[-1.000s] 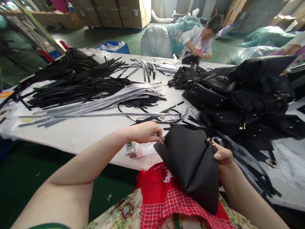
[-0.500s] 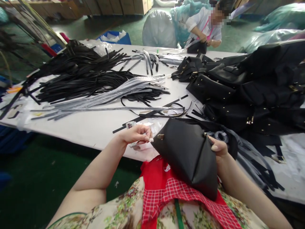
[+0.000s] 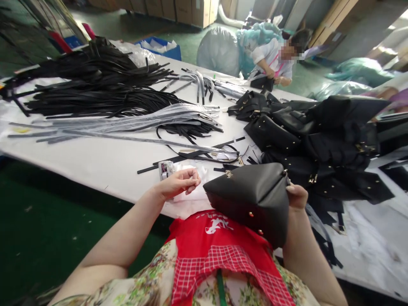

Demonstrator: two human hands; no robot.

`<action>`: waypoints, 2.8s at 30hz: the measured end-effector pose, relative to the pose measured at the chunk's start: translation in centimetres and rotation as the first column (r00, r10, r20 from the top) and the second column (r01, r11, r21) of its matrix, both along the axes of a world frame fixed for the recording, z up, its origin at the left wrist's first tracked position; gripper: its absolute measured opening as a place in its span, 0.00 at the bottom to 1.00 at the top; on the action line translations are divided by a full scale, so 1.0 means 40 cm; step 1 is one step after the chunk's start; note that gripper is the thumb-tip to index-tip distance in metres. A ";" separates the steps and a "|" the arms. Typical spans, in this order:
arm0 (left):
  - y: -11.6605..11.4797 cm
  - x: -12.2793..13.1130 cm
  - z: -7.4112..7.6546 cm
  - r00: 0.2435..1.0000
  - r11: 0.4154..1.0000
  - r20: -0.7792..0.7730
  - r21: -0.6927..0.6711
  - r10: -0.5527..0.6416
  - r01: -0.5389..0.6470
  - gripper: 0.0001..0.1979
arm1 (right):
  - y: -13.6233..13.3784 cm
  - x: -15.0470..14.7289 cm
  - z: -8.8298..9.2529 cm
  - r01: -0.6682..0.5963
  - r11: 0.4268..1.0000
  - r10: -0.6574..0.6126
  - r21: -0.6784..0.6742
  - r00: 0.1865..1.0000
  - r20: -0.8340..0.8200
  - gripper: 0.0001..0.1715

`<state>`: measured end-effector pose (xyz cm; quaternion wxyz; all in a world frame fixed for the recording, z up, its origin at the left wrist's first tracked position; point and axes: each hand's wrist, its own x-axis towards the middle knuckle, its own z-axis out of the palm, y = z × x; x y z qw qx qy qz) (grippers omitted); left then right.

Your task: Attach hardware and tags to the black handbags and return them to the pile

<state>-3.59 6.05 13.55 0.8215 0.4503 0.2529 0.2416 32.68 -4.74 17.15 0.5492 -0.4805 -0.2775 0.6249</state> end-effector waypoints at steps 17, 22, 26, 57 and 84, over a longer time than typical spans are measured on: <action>-0.045 0.077 -0.105 0.961 0.969 -0.180 -0.087 0.212 -0.230 0.20 | 0.030 -0.171 -0.331 -0.359 0.863 0.308 -0.355 -0.185 0.933 0.12; -0.058 0.093 -0.134 0.955 0.982 -0.249 -0.054 0.164 -0.183 0.20 | 0.015 -0.109 -0.380 -0.337 0.888 0.294 -0.313 -0.109 0.950 0.14; -0.061 0.118 -0.171 0.930 0.978 -0.315 -0.023 0.188 -0.205 0.19 | 0.017 -0.097 -0.387 -0.345 0.899 0.272 -0.271 -0.046 0.961 0.16; 0.026 0.441 -0.394 0.473 0.925 -0.831 -0.121 -0.292 0.359 0.22 | 0.186 -0.009 -0.401 -0.058 0.998 0.025 -0.031 -0.102 0.994 0.47; -0.004 0.350 -0.006 0.885 0.964 -0.448 0.153 -0.128 0.217 0.12 | -0.003 0.028 -0.160 -0.357 0.838 -0.474 0.413 -0.099 0.875 0.30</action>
